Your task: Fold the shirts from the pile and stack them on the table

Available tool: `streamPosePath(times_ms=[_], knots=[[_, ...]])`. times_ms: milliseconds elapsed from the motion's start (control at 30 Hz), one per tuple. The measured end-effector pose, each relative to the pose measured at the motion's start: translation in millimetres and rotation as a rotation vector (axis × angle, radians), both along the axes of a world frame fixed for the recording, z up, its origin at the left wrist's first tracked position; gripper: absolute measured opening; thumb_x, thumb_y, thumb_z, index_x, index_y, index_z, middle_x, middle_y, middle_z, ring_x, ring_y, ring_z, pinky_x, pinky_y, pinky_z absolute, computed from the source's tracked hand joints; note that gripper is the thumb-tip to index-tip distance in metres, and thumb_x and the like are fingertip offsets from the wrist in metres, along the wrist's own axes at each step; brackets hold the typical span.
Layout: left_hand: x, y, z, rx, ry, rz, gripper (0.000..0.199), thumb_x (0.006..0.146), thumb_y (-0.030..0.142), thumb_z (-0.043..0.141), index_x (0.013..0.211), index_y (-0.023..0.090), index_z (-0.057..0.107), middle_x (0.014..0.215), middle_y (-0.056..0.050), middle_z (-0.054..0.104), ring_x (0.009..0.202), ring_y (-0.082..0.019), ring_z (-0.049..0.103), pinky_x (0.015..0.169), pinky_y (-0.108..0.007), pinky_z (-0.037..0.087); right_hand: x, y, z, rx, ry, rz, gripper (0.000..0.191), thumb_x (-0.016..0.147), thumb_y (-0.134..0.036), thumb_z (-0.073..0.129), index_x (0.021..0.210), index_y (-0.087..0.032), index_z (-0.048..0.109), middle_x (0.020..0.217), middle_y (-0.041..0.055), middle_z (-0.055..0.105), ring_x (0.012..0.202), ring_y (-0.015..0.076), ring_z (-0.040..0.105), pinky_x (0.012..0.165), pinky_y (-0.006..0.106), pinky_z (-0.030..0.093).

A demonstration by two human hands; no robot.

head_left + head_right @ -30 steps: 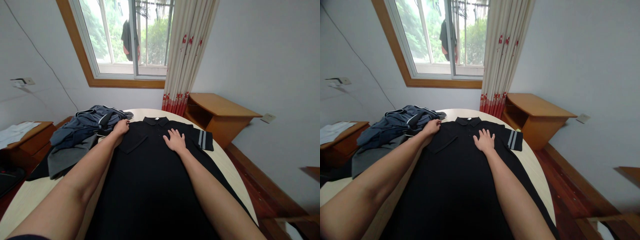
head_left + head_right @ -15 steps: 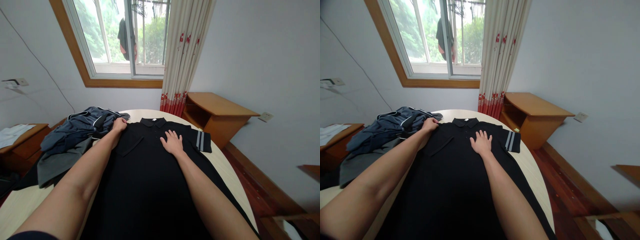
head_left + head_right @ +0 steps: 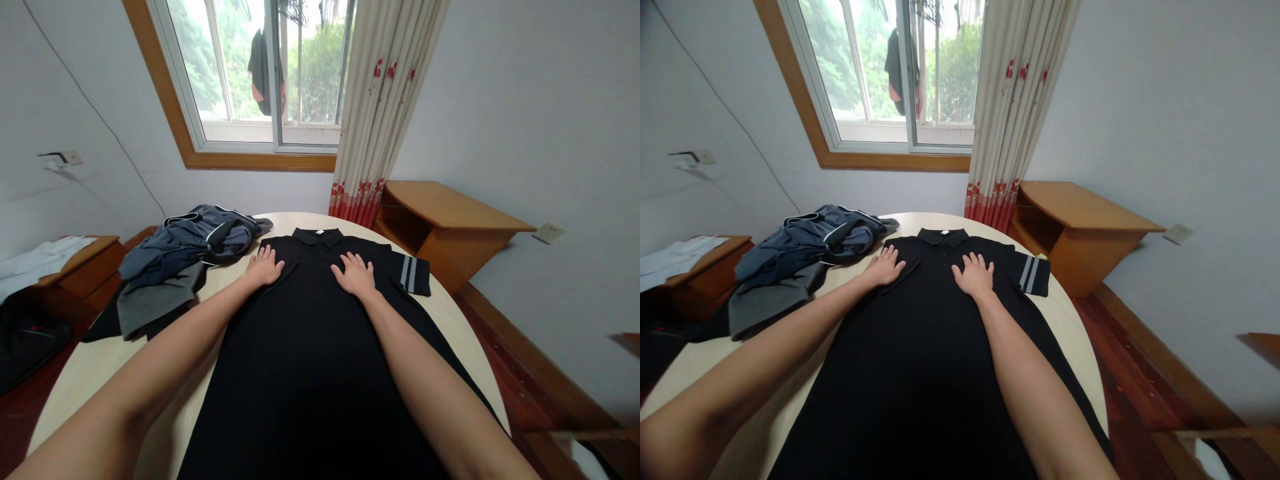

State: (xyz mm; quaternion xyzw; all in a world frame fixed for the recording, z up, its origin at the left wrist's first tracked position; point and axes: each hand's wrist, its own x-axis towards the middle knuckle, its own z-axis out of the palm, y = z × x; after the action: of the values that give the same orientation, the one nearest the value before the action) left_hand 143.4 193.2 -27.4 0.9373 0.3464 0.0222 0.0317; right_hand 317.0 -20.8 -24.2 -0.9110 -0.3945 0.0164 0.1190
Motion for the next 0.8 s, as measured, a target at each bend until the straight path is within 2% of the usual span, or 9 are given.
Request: streamPosePath(times_ms=[133,333,467,600,700,800], knots=[[-2.1,8.5,-7.5,-0.012,-0.022,0.016,0.074,0.101,0.055,0.023,0.160,0.011,0.028,0.168,-0.015,0.014,0.156,-0.029,0.014,0.124,-0.047,0.018,0.5,-0.9,0.2,-0.014,-0.001,-0.001,0.064,0.103,-0.055,0.031,0.155,-0.018,0.040,0.166,0.0087,0.027,0.153,0.0286,0.020,0.122,0.057,0.015],[6.9,27.4,-3.3,-0.026,-0.012,0.059,0.076,0.099,0.061,0.022,0.161,0.017,0.027,0.169,-0.012,0.015,0.156,-0.027,0.012,0.124,-0.048,0.017,0.8,-1.6,-0.3,-0.007,-0.004,0.007,0.065,0.103,-0.055,0.030,0.155,-0.018,0.040,0.166,0.0083,0.027,0.154,0.0286,0.019,0.123,0.057,0.014],[12.4,12.5,-0.1,0.023,-0.002,0.064,0.073,0.101,0.054,0.022,0.159,0.012,0.031,0.168,-0.015,0.016,0.156,-0.030,0.014,0.123,-0.054,0.017,0.4,-1.2,-0.3,-0.013,-0.003,0.001,0.065,0.103,-0.055,0.030,0.156,-0.018,0.039,0.166,0.0087,0.027,0.154,0.0288,0.018,0.123,0.058,0.014],[13.8,-9.0,-1.8,0.026,-0.025,-0.024,0.072,0.101,0.054,0.020,0.159,0.012,0.032,0.168,-0.013,0.018,0.156,-0.027,0.014,0.124,-0.049,0.016,0.2,-1.1,0.1,-0.018,-0.007,0.006,0.065,0.103,-0.055,0.030,0.156,-0.018,0.040,0.166,0.0096,0.027,0.154,0.0290,0.019,0.122,0.058,0.015],[13.7,-15.2,-3.1,-0.030,-0.009,-0.014,0.072,0.101,0.054,0.020,0.160,0.014,0.030,0.168,-0.012,0.018,0.156,-0.027,0.015,0.124,-0.048,0.017,0.7,-0.8,-0.2,-0.017,-0.007,0.001,0.065,0.103,-0.055,0.030,0.156,-0.018,0.040,0.166,0.0091,0.026,0.154,0.0290,0.019,0.122,0.058,0.015],[13.4,-17.3,-3.7,-0.011,-0.013,-0.012,0.072,0.101,0.054,0.020,0.159,0.013,0.031,0.168,-0.012,0.019,0.156,-0.028,0.014,0.124,-0.049,0.015,1.2,0.0,-0.9,-0.021,-0.004,0.000,0.066,0.103,-0.056,0.030,0.156,-0.018,0.039,0.166,0.0092,0.026,0.154,0.0291,0.018,0.122,0.058,0.015]])
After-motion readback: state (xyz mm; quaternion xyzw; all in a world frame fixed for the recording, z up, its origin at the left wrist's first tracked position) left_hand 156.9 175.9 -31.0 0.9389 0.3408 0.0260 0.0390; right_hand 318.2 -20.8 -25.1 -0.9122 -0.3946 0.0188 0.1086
